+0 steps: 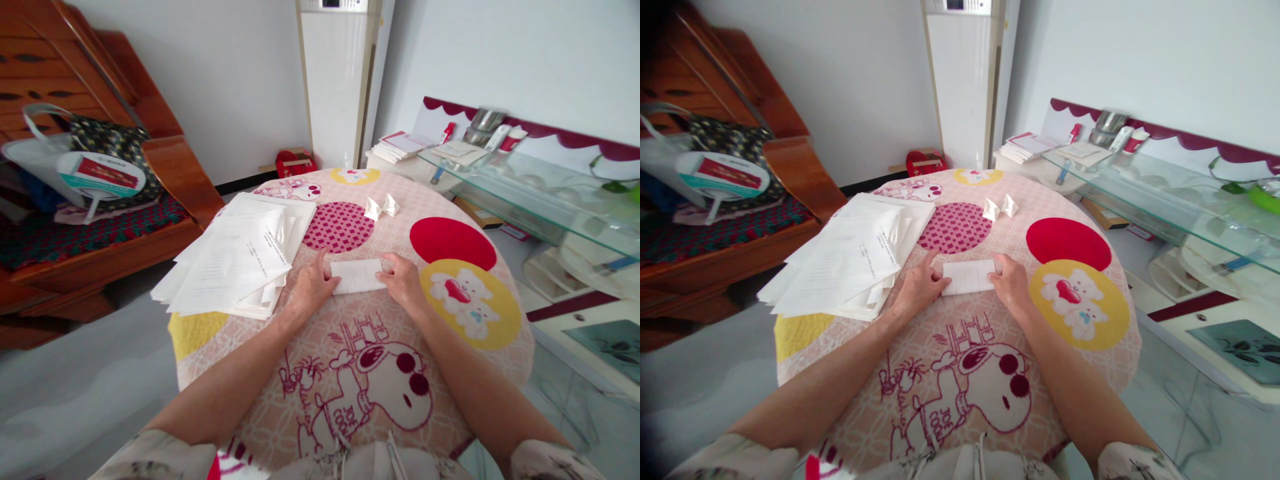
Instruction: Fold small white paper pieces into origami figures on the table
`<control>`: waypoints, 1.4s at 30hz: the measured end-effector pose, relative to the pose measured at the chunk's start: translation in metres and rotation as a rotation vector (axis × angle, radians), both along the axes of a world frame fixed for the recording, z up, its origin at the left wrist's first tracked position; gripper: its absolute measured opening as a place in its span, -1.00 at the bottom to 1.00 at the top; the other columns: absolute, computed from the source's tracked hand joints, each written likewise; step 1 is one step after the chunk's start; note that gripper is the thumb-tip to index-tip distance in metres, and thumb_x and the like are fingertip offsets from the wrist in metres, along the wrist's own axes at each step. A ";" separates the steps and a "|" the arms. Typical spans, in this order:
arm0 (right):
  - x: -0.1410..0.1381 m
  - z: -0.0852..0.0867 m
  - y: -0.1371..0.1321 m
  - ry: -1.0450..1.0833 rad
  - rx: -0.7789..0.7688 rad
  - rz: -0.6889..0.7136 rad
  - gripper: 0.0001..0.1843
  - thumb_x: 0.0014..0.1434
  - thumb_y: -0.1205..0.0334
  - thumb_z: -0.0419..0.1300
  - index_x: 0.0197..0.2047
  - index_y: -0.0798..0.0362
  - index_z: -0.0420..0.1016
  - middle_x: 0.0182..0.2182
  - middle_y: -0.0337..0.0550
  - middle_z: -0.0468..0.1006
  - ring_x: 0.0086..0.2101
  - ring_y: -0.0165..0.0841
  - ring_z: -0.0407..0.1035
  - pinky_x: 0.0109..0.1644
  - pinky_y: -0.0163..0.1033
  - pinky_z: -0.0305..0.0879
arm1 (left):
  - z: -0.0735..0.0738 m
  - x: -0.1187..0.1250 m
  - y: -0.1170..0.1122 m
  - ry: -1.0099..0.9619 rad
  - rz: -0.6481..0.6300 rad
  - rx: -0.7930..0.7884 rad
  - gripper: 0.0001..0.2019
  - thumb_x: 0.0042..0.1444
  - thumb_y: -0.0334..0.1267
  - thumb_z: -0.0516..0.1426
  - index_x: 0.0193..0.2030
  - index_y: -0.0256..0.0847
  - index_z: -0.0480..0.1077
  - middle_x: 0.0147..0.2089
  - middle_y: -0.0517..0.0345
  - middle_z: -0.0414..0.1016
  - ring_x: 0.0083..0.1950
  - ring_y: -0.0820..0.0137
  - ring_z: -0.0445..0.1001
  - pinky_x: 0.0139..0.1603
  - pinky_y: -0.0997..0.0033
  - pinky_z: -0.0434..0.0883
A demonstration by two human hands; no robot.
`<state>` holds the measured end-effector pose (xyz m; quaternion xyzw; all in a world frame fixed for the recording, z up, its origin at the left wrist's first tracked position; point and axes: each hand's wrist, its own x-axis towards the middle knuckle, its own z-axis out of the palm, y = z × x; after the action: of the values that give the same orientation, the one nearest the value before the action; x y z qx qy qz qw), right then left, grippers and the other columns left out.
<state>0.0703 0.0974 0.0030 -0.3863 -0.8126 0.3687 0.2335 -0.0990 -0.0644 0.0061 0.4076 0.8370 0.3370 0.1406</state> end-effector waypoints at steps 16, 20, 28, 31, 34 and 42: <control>-0.001 0.002 -0.004 -0.018 0.098 0.002 -0.89 0.02 0.28 0.26 -0.51 0.02 0.58 -0.47 -0.13 0.66 -0.40 -0.26 0.49 -0.29 -0.22 0.27 | 0.004 0.001 0.001 -0.038 0.048 -0.018 -0.17 0.11 -0.37 0.29 0.51 -0.31 0.11 -0.52 0.34 0.54 -0.34 0.29 0.62 -0.09 0.34 0.47; -0.002 0.000 -0.006 -0.013 0.140 -0.021 -0.88 0.03 0.29 0.25 -0.50 0.03 0.59 -0.48 -0.14 0.65 -0.42 -0.28 0.47 -0.30 -0.23 0.27 | 0.006 0.003 0.001 -0.041 0.052 -0.025 -0.17 0.12 -0.37 0.30 0.51 -0.31 0.11 -0.51 0.34 0.55 -0.34 0.31 0.61 -0.08 0.36 0.46; -0.003 -0.001 -0.007 -0.010 0.157 -0.043 -0.88 0.03 0.33 0.25 -0.48 0.08 0.62 -0.48 -0.11 0.65 -0.43 -0.28 0.49 -0.32 -0.24 0.24 | 0.009 0.004 0.002 -0.023 0.069 -0.076 -0.18 0.13 -0.37 0.30 0.51 -0.28 0.11 -0.47 0.33 0.57 -0.29 0.34 0.62 -0.04 0.39 0.45; -0.004 0.000 -0.008 -0.024 0.163 -0.053 -0.88 0.03 0.33 0.25 -0.49 0.07 0.62 -0.47 -0.11 0.66 -0.42 -0.27 0.49 -0.31 -0.24 0.25 | 0.009 0.003 0.003 -0.011 0.071 -0.079 -0.17 0.13 -0.37 0.30 0.51 -0.30 0.10 -0.46 0.31 0.58 -0.27 0.32 0.63 -0.02 0.37 0.45; -0.004 0.001 -0.008 -0.029 0.161 -0.058 -0.88 0.03 0.32 0.25 -0.48 0.07 0.62 -0.46 -0.10 0.66 -0.42 -0.27 0.49 -0.31 -0.24 0.24 | 0.009 0.003 0.003 -0.008 0.070 -0.073 -0.18 0.13 -0.37 0.30 0.51 -0.33 0.12 -0.45 0.29 0.59 -0.26 0.31 0.63 -0.03 0.37 0.45; -0.004 0.000 -0.007 -0.009 0.139 -0.049 -0.88 0.03 0.30 0.26 -0.50 0.05 0.60 -0.50 -0.16 0.62 -0.44 -0.29 0.46 -0.32 -0.24 0.22 | 0.010 0.004 0.002 -0.032 0.066 -0.063 -0.18 0.15 -0.36 0.29 0.52 -0.31 0.10 -0.46 0.29 0.58 -0.30 0.32 0.62 -0.08 0.40 0.46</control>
<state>0.0667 0.0904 0.0027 -0.3903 -0.8276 0.3039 0.2651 -0.0952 -0.0625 0.0164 0.3697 0.8579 0.3214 0.1552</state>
